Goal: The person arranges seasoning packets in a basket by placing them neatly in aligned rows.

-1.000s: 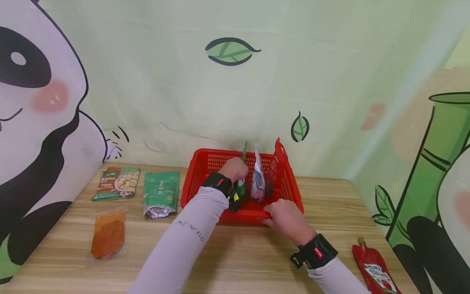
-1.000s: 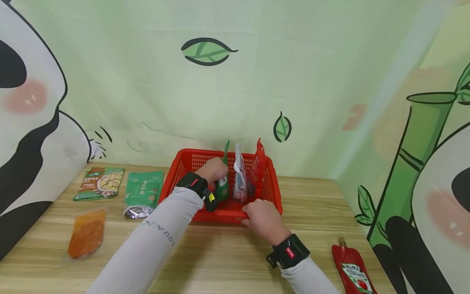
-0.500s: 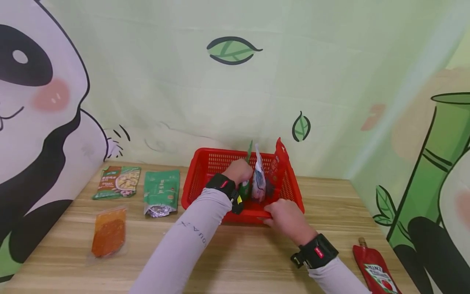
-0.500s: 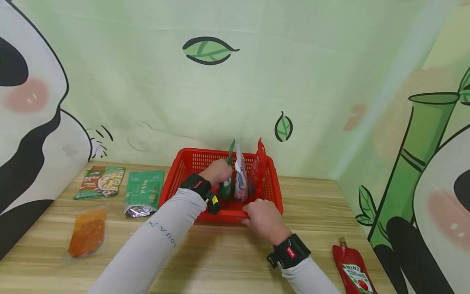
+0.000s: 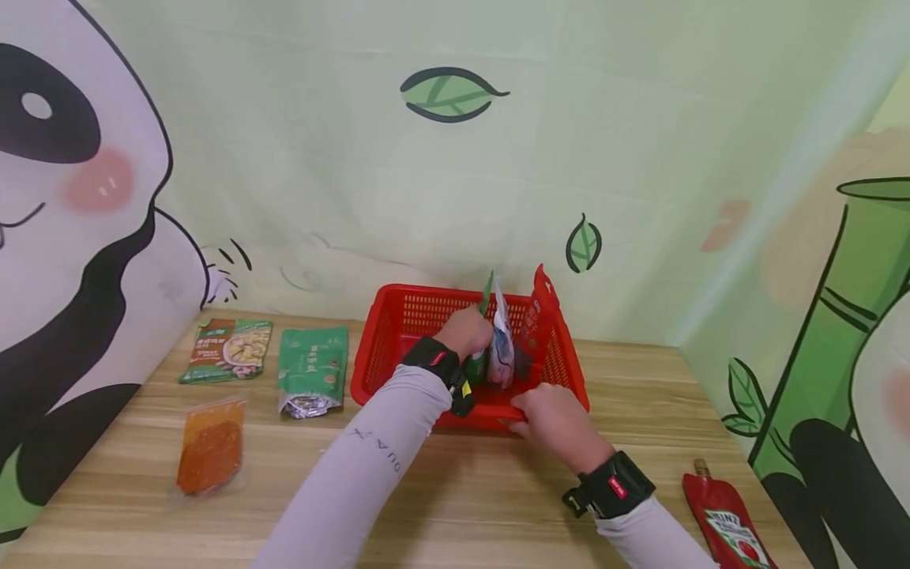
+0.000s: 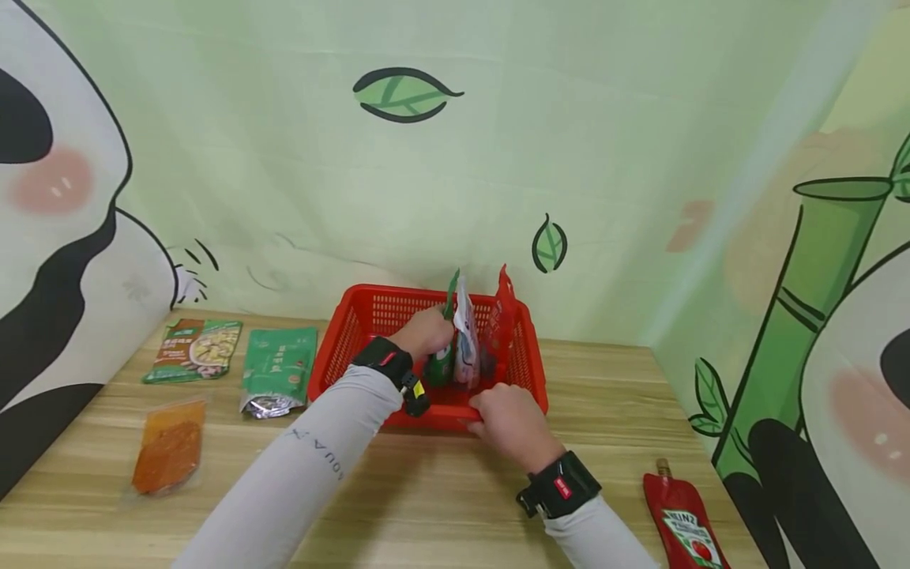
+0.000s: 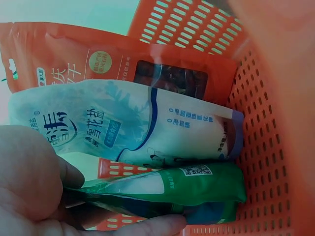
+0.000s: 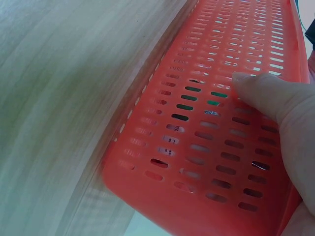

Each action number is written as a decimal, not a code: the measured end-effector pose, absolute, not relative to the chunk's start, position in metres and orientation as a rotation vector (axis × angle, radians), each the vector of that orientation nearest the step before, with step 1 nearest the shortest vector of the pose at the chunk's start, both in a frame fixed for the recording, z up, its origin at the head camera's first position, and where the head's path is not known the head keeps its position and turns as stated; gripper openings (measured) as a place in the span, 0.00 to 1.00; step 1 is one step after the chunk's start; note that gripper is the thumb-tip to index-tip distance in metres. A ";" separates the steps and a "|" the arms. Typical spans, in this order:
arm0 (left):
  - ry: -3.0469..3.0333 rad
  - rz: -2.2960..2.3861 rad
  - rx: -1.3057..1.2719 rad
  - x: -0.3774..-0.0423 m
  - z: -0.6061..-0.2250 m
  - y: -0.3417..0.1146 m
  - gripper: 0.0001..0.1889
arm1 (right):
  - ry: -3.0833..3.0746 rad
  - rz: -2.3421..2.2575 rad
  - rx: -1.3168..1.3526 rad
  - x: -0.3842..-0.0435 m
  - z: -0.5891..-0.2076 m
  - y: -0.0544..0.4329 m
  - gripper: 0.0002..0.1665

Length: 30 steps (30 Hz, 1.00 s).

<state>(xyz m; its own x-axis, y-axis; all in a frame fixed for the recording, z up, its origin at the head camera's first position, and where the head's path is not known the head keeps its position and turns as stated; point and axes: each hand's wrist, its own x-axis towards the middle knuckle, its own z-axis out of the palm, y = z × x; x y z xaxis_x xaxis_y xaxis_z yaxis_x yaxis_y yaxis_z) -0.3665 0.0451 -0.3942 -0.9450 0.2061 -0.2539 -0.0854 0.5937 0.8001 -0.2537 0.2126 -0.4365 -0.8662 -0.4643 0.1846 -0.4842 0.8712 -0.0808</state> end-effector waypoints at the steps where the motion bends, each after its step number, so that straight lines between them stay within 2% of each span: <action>1: 2.480 1.301 0.095 -0.365 -0.394 0.045 0.21 | -2.881 0.188 0.737 -0.254 -0.436 0.212 0.12; 5: 2.293 1.444 0.091 -0.354 -0.387 0.044 0.21 | -2.880 0.179 0.735 -0.253 -0.435 0.212 0.12; 14: 2.319 1.334 0.157 -0.351 -0.389 0.045 0.19 | -2.872 0.174 0.742 -0.253 -0.437 0.212 0.12; 21: 2.207 1.422 0.247 -0.344 -0.387 0.041 0.15 | -2.833 0.147 0.747 -0.253 -0.438 0.212 0.13; 30: 2.207 1.435 0.218 -0.345 -0.391 0.040 0.27 | -2.886 0.191 0.712 -0.253 -0.438 0.211 0.12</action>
<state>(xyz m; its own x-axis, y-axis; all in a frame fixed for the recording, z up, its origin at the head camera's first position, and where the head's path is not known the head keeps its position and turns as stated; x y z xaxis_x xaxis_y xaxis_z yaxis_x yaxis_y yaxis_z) -0.3450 0.0395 -0.3914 -0.8649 0.3899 -0.3161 -0.1308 0.4330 0.8918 -0.2533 0.2107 -0.4382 -0.8731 -0.4499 0.1877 -0.4707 0.8782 -0.0849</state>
